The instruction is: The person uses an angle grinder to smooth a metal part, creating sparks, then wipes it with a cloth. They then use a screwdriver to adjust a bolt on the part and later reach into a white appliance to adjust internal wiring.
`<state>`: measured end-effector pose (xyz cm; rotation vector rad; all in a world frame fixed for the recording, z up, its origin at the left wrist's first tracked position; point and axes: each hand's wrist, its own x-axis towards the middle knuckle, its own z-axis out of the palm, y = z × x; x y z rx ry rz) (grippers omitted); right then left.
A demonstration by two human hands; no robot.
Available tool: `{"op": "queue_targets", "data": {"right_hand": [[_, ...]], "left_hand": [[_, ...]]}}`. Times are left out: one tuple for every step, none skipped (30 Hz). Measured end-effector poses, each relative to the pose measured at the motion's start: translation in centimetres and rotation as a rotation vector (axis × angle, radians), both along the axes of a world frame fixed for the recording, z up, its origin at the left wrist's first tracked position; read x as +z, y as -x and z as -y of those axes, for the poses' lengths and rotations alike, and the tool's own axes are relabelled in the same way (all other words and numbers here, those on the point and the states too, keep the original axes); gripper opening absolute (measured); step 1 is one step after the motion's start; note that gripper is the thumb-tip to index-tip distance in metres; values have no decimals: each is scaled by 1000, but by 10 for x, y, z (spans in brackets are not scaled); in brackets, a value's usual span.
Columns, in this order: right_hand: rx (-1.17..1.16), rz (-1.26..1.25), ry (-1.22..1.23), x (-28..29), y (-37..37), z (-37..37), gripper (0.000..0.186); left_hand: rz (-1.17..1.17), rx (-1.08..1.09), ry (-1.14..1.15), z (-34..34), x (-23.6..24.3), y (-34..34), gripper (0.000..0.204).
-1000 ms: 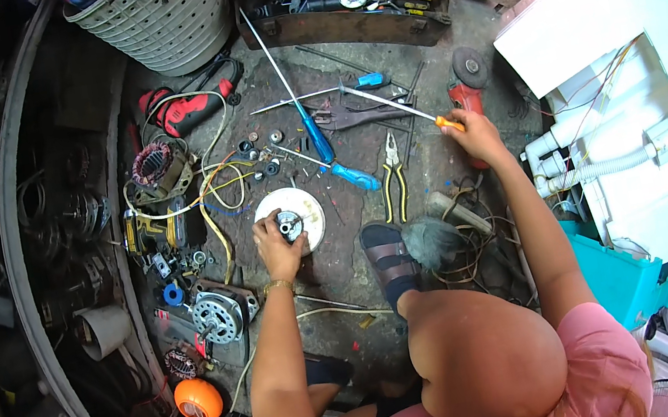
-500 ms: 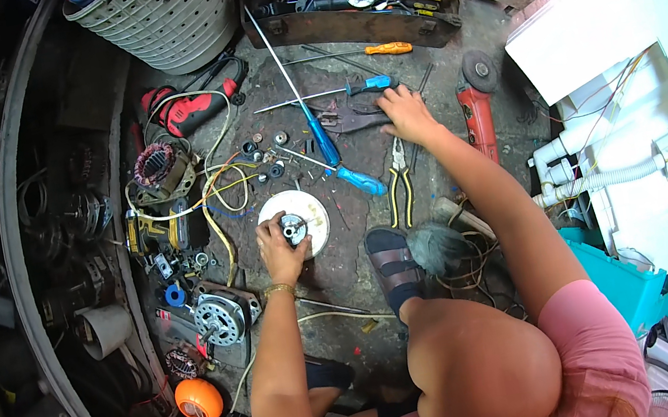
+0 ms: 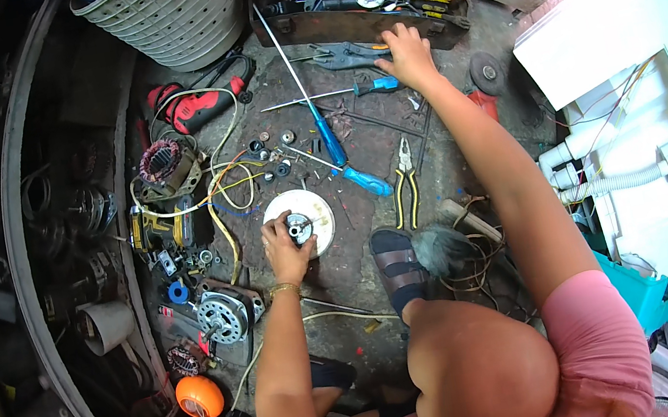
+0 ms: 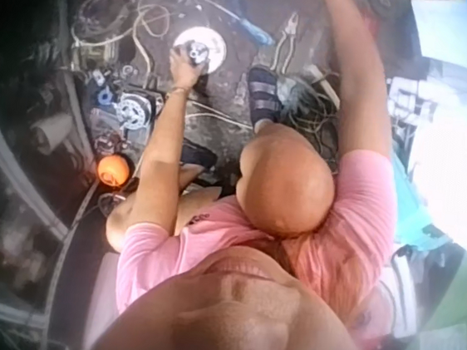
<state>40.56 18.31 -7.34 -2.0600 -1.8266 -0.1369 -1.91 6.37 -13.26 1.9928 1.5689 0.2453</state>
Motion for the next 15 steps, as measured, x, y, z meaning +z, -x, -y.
{"op": "queue_targets", "data": {"right_hand": [[11, -86, 124, -6, -6, 3, 33], [35, -184, 248, -10, 0, 1, 30], [27, -123, 305, -19, 11, 19, 30], [62, -41, 466, -30, 22, 38, 31], [97, 47, 627, -40, 26, 56, 33], [127, 110, 533, -47, 31, 71, 34], [153, 168, 440, -54, 35, 86, 35], [175, 224, 345, -58, 37, 95, 37], [206, 256, 358, -62, 35, 97, 37], [236, 288, 369, -62, 35, 94, 37], [258, 332, 384, -62, 28, 94, 38], [253, 277, 452, -62, 23, 96, 37], [241, 232, 516, -58, 11, 97, 36], [247, 174, 571, -51, 17, 89, 35], [158, 98, 810, -40, 16, 82, 32]], "left_hand": [[12, 1, 12, 0, -1, -4, 76], [17, 3, 6, 0, 0, -1, 76], [22, 5, 0, -1, 0, 0, 76], [24, 12, -3, -1, 0, 4, 76], [50, 11, -61, -2, -1, 6, 74], [56, 15, -65, -4, -1, 8, 73], [60, 15, -67, -6, 0, 8, 72], [65, 12, -69, -7, 2, 8, 70], [149, 62, -18, -10, 3, 7, 67], [250, 85, -62, -12, 5, 7, 66], [289, 95, -70, -16, 12, 0, 67], [328, 105, -79, -18, 20, -6, 67], [369, 77, -78, -22, 34, -16, 67], [396, 67, -74, -26, 42, -16, 67], [426, 53, -69, -30, 50, -19, 68]]}}
